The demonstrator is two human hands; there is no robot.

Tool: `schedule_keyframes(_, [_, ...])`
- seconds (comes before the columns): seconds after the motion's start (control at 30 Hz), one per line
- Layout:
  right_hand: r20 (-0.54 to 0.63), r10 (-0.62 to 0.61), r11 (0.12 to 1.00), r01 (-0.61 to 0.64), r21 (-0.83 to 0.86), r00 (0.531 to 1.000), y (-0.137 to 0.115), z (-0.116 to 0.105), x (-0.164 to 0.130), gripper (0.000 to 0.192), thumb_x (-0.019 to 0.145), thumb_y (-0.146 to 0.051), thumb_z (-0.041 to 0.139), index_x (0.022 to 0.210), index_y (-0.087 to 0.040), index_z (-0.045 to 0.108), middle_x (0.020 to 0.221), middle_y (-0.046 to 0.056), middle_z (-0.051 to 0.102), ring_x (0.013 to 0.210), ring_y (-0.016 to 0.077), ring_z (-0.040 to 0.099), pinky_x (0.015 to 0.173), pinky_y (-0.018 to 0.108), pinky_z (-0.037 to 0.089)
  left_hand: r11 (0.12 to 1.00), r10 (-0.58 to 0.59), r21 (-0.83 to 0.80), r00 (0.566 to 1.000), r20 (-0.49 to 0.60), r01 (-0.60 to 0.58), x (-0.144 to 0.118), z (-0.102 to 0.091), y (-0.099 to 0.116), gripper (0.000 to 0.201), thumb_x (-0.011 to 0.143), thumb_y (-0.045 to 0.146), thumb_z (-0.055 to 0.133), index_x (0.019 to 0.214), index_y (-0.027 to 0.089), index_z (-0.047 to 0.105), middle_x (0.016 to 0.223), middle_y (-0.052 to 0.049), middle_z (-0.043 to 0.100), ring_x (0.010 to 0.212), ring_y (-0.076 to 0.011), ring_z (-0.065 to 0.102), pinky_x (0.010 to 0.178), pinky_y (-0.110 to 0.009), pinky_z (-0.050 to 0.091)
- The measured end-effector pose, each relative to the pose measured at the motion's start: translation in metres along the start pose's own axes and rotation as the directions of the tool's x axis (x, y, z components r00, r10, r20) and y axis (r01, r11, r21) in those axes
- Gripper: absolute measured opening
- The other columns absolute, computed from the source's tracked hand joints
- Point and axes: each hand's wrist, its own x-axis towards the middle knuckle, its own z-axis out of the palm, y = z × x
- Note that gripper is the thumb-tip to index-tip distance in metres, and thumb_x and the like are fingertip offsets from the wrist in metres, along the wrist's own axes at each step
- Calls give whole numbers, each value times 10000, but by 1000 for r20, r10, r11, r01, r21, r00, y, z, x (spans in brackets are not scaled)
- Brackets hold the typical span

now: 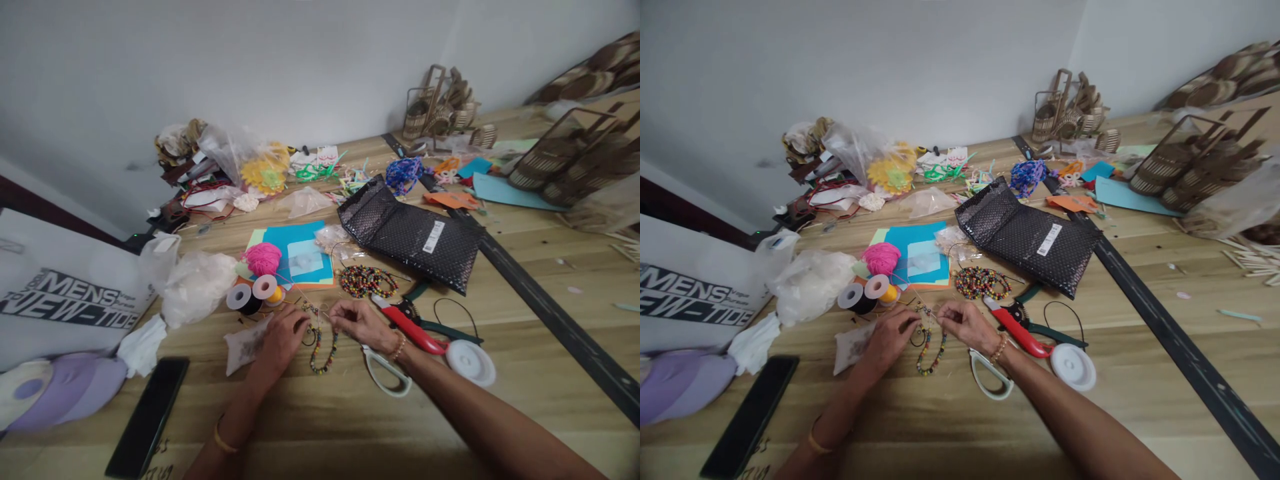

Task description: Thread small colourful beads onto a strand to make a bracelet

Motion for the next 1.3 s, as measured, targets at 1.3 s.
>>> schedule_keyframes(1.3, [-8, 13, 995, -13, -98, 1000, -4, 0, 1, 389, 826, -552, 611, 770, -170, 565, 614, -11, 569, 532, 106, 456, 503, 224, 351, 985, 20, -170, 998, 55, -10, 11, 4, 11, 135, 796, 67, 606, 756, 161, 695, 800, -47, 656, 827, -192, 605, 754, -309, 480])
